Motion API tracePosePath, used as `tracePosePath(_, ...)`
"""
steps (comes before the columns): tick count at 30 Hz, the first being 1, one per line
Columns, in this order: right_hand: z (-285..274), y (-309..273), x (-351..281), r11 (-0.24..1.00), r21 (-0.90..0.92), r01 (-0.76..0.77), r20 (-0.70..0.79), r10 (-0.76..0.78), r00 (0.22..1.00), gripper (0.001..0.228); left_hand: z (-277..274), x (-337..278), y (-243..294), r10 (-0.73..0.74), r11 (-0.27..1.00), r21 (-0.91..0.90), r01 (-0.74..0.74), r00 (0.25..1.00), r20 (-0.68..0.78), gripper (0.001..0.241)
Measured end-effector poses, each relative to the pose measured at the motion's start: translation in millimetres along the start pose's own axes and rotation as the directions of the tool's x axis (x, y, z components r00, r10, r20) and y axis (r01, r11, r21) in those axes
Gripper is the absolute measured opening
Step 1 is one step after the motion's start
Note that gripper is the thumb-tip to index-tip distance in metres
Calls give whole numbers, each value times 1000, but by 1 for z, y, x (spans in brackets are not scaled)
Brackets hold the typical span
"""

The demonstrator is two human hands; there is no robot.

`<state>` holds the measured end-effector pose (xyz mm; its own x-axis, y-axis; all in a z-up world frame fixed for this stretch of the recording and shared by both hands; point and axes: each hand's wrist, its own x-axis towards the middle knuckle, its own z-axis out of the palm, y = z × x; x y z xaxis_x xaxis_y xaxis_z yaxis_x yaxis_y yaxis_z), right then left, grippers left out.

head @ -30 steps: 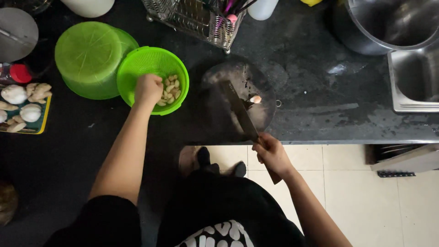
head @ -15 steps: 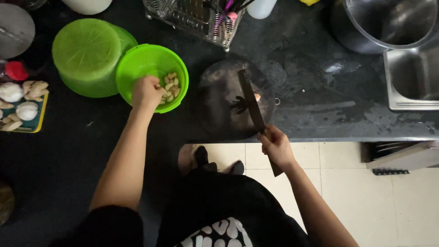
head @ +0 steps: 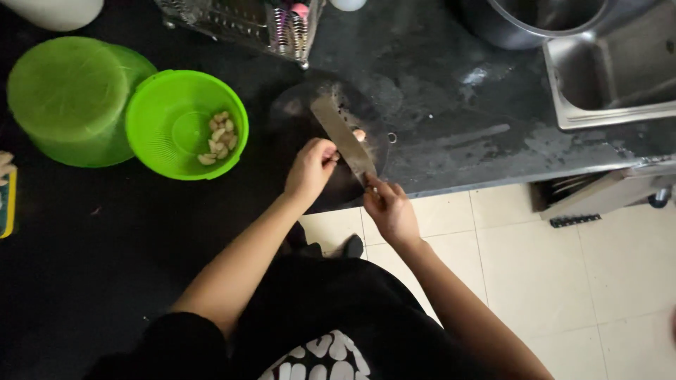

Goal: Crushing and chopping garlic cloves and shallots on a wooden cutting board.

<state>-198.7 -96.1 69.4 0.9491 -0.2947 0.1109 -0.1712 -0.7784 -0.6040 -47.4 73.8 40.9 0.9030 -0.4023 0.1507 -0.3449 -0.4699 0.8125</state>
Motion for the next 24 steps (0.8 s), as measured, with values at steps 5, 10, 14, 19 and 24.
tracePosePath(5,9,4,-5,995,-104,5,89,4,996,44,-16,0,-6,-90,992,75,98,991,-101,41)
tracePosePath(10,11,3,-3,973,-228,33,106,-8,994,44,-53,36,71,165,981,155,-118,926,-339,30)
tracePosePath(14,3,-4,0,937,-312,156,34,-153,988,42,-44,73,123,295,953,175,-246,878,-376,48)
tracePosePath(19,6,1,-6,942,-291,165,24,-165,986,45,23,80,78,356,901,354,-249,892,-278,71)
tracePosePath(24,15,13,-6,963,-260,76,200,-23,980,47,72,69,17,251,917,354,-183,955,-157,81)
